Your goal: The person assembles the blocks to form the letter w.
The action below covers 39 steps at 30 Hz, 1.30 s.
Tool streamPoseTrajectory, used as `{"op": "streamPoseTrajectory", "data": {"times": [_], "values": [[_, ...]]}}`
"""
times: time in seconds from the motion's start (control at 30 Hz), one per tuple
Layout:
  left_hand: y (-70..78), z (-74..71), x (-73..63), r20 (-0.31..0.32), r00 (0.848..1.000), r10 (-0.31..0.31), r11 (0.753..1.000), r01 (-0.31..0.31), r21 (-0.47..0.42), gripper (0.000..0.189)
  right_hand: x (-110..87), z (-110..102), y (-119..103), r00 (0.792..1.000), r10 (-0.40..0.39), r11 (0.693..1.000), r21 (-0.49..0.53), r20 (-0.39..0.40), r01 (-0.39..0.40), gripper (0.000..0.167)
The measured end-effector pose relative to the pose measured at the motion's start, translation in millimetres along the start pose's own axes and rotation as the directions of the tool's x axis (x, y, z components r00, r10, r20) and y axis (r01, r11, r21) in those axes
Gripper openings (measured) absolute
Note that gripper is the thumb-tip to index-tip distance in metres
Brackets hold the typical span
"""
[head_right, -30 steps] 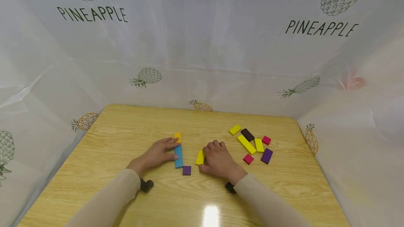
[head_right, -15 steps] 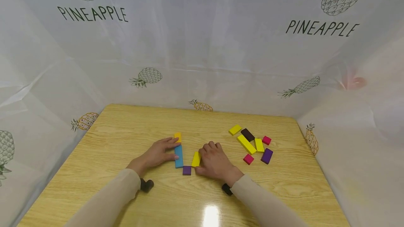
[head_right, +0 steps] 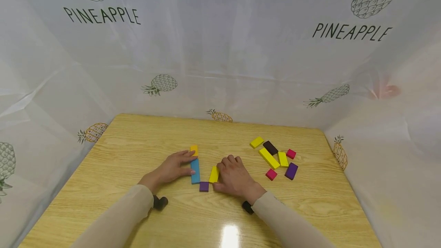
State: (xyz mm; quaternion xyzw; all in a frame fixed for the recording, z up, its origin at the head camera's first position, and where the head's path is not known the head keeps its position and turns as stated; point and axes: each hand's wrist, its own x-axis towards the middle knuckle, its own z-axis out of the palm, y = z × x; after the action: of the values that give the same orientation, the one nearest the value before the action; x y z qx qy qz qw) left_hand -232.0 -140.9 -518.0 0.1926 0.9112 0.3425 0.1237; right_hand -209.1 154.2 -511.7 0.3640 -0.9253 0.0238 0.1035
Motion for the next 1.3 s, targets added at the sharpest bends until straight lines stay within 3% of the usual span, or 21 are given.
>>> {"op": "streamPoseTrajectory", "data": {"times": [0.87, 1.17, 1.3], "values": [[2.3, -0.7, -0.7, -0.011, 1.0, 0.004, 1.0, -0.004, 0.004, 0.063, -1.1, -0.2, 3.0, 1.0, -0.005, 0.999, 0.031, -0.015, 0.006, 0.058], [1.8, 0.6, -0.5, -0.009, 1.0, 0.005, 1.0, -0.005, -0.001, 0.063, -2.8, -7.3, 16.3, 0.996, 0.088, 0.992, 0.086, -0.006, -0.087, 0.059], [2.2, 0.2, -0.9, -0.006, 1.0, 0.009, 1.0, -0.009, -0.011, 0.063, -4.6, -7.4, 27.8, 0.991, 0.126, 0.99, 0.073, -0.038, -0.123, 0.057]]}}
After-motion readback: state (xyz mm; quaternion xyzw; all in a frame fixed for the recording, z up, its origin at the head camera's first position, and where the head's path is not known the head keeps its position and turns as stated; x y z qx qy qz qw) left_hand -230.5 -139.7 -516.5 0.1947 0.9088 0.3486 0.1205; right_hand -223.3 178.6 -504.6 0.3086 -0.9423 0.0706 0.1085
